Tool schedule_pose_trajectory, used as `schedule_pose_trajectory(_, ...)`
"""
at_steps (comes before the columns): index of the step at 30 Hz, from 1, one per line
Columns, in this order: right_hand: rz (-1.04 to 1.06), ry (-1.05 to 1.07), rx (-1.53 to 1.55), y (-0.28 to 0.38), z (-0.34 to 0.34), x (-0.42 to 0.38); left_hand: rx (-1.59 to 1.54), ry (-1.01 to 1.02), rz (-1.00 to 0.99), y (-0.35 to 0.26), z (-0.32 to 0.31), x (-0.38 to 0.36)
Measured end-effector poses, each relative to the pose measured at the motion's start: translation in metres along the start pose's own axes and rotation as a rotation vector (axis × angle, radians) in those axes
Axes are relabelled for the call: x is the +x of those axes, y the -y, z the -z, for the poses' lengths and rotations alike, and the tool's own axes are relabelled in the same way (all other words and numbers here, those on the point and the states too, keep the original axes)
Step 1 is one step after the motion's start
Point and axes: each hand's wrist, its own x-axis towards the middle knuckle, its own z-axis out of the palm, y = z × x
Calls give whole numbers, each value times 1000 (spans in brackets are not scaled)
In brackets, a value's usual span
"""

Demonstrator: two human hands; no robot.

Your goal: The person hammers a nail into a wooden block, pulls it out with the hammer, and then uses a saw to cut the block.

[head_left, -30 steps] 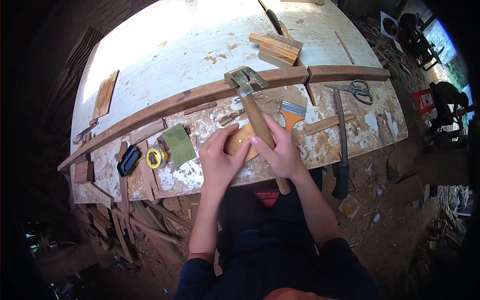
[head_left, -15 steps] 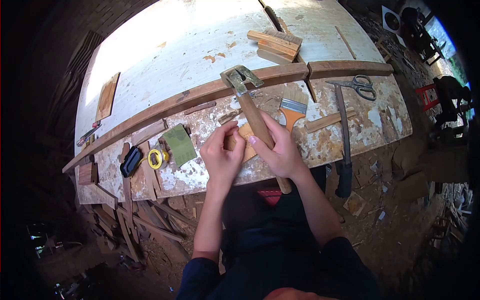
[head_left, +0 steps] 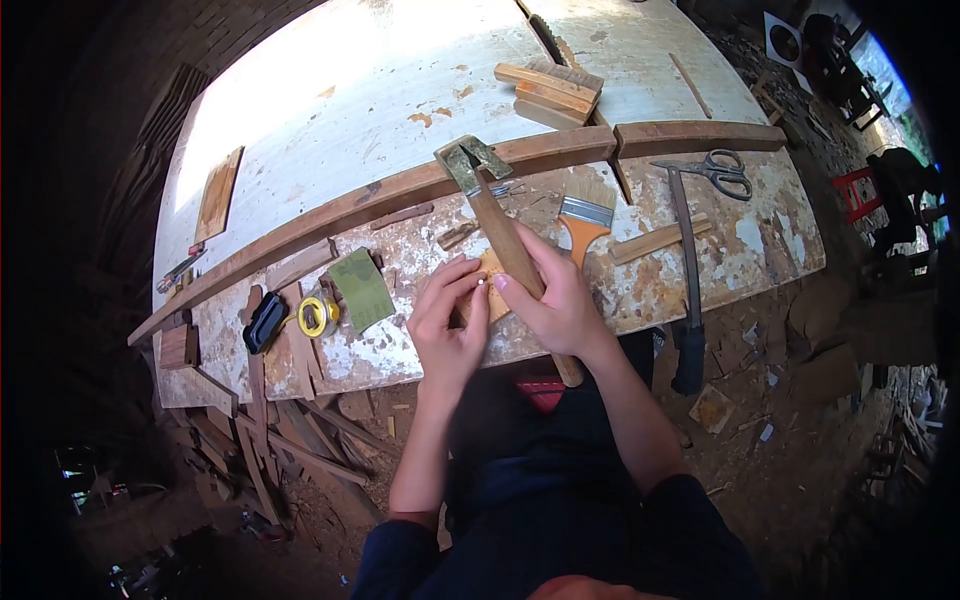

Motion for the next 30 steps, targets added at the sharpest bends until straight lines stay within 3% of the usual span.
schedule_pose_trajectory(7,94,-87,-21,-13,-5,1,-93,-8,118,-5,-1,0)
schedule_pose_trajectory(10,81,-93,-14,-10,-5,1,6,-10,1,1,2,2)
schedule_pose_trajectory(25,123,-108,-76,-11,-7,3,-65,-6,43,-3,2,-2)
schedule_pose_trajectory(28,69,-73,-62,-3,-5,2,8,15,-96,-2,2,-5)
schedule_pose_trajectory(30,64,-58,-93,-3,-5,0,-22,16,-66,-2,1,-6)
